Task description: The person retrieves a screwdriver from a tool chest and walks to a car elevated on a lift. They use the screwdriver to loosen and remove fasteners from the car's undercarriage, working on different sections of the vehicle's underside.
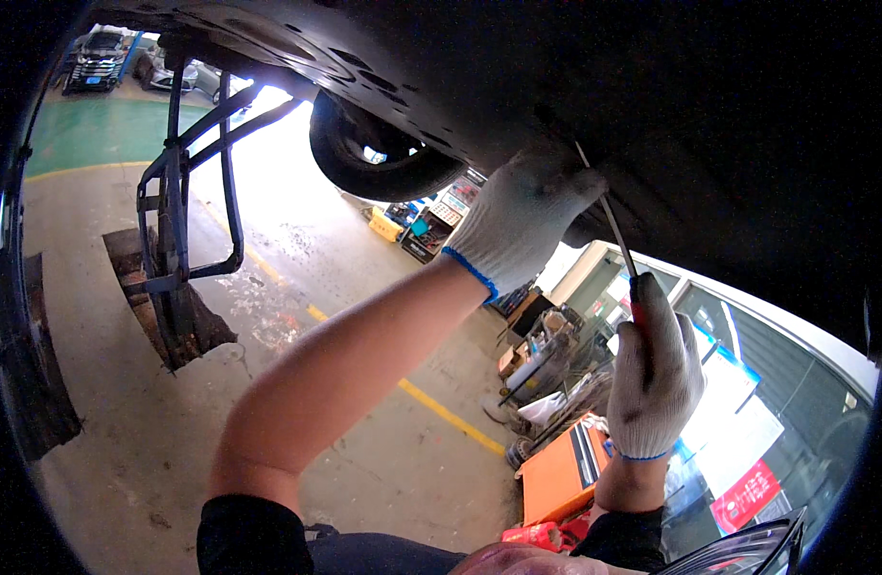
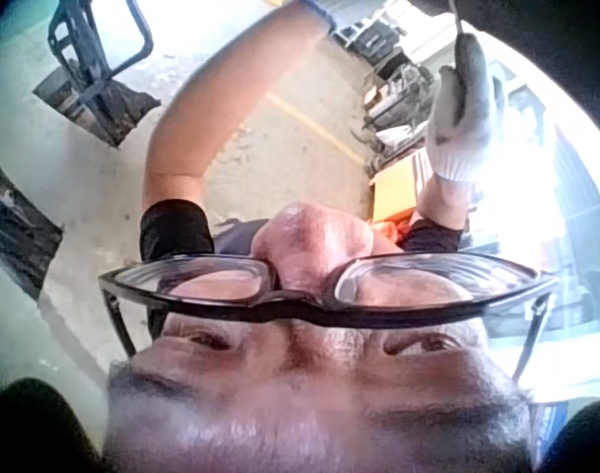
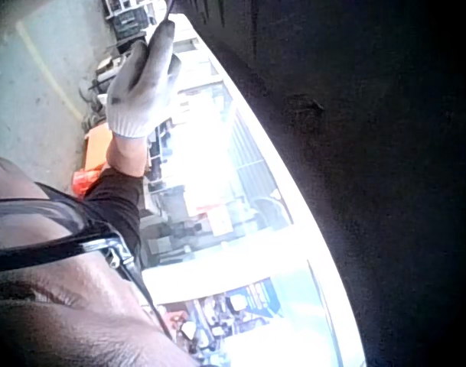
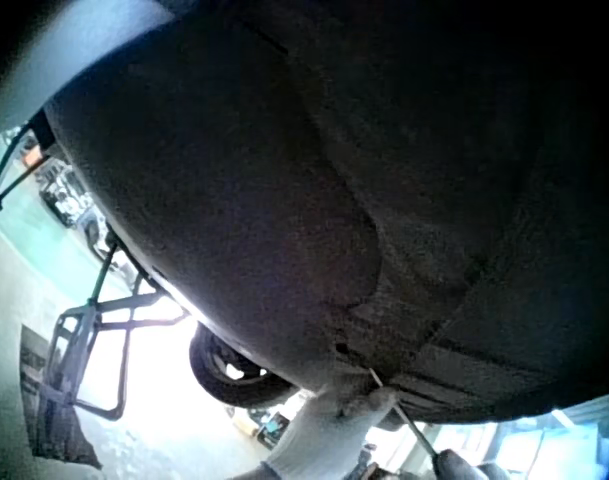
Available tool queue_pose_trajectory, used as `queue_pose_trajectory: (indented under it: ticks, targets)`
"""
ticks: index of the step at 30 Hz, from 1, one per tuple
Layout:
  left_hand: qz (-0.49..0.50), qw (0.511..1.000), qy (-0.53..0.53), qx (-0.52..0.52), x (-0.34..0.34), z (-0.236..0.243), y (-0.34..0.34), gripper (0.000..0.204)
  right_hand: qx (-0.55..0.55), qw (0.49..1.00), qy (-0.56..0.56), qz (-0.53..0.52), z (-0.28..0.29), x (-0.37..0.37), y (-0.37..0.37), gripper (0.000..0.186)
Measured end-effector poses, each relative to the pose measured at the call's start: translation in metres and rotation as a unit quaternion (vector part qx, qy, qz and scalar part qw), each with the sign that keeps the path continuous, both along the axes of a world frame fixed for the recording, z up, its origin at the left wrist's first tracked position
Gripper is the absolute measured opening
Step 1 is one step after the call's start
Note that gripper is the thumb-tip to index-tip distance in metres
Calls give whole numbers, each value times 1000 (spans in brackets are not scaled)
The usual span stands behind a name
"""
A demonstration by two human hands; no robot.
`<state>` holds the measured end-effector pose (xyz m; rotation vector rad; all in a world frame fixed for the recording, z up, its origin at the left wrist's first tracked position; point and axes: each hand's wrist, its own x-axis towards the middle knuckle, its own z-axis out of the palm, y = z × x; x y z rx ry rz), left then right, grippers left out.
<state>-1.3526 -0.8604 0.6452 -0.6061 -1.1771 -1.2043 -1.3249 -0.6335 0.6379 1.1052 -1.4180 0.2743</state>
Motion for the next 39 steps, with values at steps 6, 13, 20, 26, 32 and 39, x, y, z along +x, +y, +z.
queue_pose_trajectory:
  ticks: [6,13,20,26,32,39]
  targets:
    - [18,1000,8,2,-15,-5,-7,43,21,998,-8,59,1,-24,-2,41]
    - [47,999,-5,3,-17,0,-7,41,12,993,-60,104,-3,-54,-1,42]
    - [17,998,-45,26,-12,0,-2,37,11,991,-75,111,-2,-75,-1,43]
    - [1,999,8,33,-26,-2,-2,34,-29,980,-38,194,-7,-95,-17,42]
    - [-1,999,29,31,-24,-3,-1,33,-46,976,-72,200,-15,-99,-20,43]
    - [69,997,43,2,-25,1,-12,32,-19,977,-97,191,-22,-94,-28,41]
